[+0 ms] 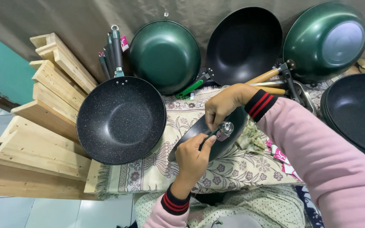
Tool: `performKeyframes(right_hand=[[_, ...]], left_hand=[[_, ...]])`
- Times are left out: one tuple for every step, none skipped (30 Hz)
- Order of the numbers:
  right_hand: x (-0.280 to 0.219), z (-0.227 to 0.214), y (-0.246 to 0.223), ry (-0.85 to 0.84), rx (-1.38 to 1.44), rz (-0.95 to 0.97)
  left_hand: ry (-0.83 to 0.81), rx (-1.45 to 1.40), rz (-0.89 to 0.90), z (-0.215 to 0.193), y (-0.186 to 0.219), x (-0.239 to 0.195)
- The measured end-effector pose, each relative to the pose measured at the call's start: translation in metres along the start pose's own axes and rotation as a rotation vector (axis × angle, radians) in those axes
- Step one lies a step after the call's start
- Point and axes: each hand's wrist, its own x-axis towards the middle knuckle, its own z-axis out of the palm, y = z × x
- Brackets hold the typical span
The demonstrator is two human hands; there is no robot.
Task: Assembling a wok handle by aligning the bracket and tightening the screw with a screwdriver.
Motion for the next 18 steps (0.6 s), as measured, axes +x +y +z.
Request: performKeyframes(right_hand=[[0.0,0.0,0.003,0.001,0.0,0.0],[0.001,-0.001,0.005,-0.008,-0.005,-0.011],[0.002,-0.001,0.007,-0.018,-0.01,-0.022],[0.001,-0.001,0.006,-0.019,-0.01,-0.022],[0.0,0.0,0.005,-0.018,0.001,-0.034],[-0.002,0.0,0.004,-0.018,0.013,-0.046],[-0.002,0.0,0.003,-0.019,0.012,-0.046],[-0.003,0.0,0.003,-0.021,0.017,-0.046],[-0.005,0.0,0.003,-0.023,0.022,-0.045],[-0.006,-0.001,0.004,-0.022,0.022,-0.045],[-0.008,-0.001,0.004,-0.022,0.021,-0.053],[-0.008,-0.001,0.005,-0.024,0.02,-0.063],[-0.013,-0.001,-0.004,-0.024,0.021,-0.064],[-0.017,-0.002,-0.012,0.008,0.03,-0.068],[-0.021,-0.003,-0.019,0.04,0.038,-0.071],[-0.024,-0.003,-0.017,0.04,0.038,-0.072],[-0.026,-0.002,-0.014,0.077,0.017,-0.054],[-0.028,-0.003,-0.011,0.114,-0.006,-0.037]], left_hand=[[0.0,0.0,0.001,0.0,0.0,0.0],[-0.001,0.008,0.006,0.0,0.0,0.0],[-0.001,0.015,0.01,0.0,-0.001,0.0],[-0.001,0.015,0.009,0.001,-0.001,0.001],[-0.005,0.0,0.005,0.001,0.0,0.001],[-0.009,-0.015,0.002,0.001,0.0,0.002],[-0.008,-0.015,0.001,0.001,-0.001,0.001],[-0.009,-0.011,0.003,0.001,-0.001,0.0],[-0.01,-0.006,0.005,0.001,-0.001,0.0],[-0.011,-0.006,0.006,0.001,0.0,0.0],[-0.014,-0.005,0.004,0.001,0.0,0.001],[-0.017,-0.003,0.0,0.0,0.0,0.001],[-0.017,-0.002,0.0,0.0,0.0,0.001],[-0.008,-0.005,0.005,-0.001,0.001,0.001],[0.001,-0.008,0.01,-0.001,0.001,0.002],[0.001,-0.007,0.01,-0.001,0.001,0.002],[-0.008,-0.001,-0.004,-0.001,0.0,0.002],[-0.016,0.007,-0.019,-0.001,0.0,0.003]])
